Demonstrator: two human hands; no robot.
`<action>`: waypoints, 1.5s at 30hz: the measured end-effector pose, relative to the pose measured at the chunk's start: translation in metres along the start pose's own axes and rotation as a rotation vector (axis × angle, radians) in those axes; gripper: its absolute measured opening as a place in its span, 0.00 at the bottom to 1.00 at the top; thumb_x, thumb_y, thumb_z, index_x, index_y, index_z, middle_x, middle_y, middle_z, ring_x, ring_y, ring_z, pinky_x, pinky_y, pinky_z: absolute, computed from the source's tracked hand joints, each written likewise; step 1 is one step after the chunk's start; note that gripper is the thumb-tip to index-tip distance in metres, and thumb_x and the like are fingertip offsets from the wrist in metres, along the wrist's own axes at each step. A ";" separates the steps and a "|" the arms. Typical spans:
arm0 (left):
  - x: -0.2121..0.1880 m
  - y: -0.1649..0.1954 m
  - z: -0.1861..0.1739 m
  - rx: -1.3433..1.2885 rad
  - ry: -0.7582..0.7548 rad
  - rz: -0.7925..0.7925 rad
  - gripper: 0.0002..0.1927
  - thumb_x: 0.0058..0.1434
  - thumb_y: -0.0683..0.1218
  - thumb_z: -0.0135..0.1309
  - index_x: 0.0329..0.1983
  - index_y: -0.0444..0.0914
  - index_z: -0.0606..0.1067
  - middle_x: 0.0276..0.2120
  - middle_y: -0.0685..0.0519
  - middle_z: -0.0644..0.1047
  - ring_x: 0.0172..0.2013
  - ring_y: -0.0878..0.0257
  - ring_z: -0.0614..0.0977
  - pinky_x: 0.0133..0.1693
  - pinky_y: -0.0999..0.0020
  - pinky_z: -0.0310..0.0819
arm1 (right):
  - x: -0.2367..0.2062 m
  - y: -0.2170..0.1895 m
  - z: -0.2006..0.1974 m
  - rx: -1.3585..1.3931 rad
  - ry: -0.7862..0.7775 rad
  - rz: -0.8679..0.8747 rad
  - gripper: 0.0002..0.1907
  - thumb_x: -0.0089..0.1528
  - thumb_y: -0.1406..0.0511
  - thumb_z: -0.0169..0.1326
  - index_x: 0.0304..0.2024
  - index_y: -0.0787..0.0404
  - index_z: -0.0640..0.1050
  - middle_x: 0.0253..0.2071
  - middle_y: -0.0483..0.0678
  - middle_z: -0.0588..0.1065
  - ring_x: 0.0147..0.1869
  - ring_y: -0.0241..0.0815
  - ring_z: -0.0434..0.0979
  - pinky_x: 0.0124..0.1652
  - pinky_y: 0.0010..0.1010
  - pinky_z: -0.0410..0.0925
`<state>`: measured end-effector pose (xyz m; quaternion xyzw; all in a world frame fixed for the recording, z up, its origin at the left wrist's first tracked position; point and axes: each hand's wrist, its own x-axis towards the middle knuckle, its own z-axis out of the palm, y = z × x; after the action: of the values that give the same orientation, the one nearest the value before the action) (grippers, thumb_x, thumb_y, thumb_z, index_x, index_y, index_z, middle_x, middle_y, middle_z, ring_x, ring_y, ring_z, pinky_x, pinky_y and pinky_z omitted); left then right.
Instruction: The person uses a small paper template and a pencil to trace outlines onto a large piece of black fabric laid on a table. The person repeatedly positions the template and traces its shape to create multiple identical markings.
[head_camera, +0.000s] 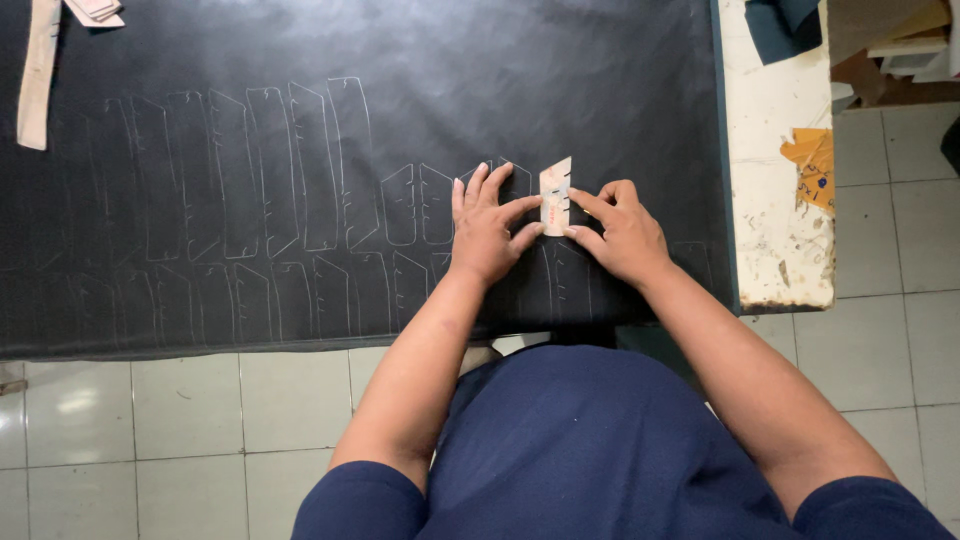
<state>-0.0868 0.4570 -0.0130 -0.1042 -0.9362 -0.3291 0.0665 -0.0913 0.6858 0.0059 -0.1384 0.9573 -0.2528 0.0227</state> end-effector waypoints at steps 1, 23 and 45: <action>0.000 0.002 -0.001 0.007 0.003 -0.006 0.19 0.54 0.57 0.67 0.50 0.56 0.83 0.68 0.50 0.67 0.72 0.45 0.58 0.71 0.39 0.38 | 0.000 0.000 0.000 -0.001 -0.004 0.003 0.27 0.59 0.53 0.64 0.61 0.44 0.79 0.48 0.47 0.67 0.46 0.45 0.76 0.42 0.38 0.72; -0.002 0.014 0.006 0.101 -0.038 0.013 0.15 0.55 0.50 0.61 0.46 0.52 0.81 0.64 0.53 0.70 0.65 0.48 0.66 0.63 0.40 0.48 | 0.003 0.005 0.003 -0.021 -0.066 0.044 0.27 0.58 0.53 0.63 0.61 0.45 0.79 0.48 0.49 0.67 0.46 0.48 0.75 0.43 0.40 0.71; -0.031 0.039 0.073 0.101 -0.299 -0.152 0.33 0.69 0.49 0.41 0.73 0.29 0.51 0.27 0.35 0.78 0.29 0.36 0.82 0.30 0.42 0.78 | 0.062 -0.048 -0.023 0.157 -0.314 -0.177 0.13 0.66 0.60 0.52 0.39 0.62 0.81 0.36 0.53 0.80 0.41 0.55 0.80 0.42 0.42 0.71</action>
<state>-0.0516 0.5282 -0.0515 -0.0777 -0.9561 -0.2668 -0.0934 -0.1416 0.6394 0.0508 -0.2577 0.9034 -0.3031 0.1603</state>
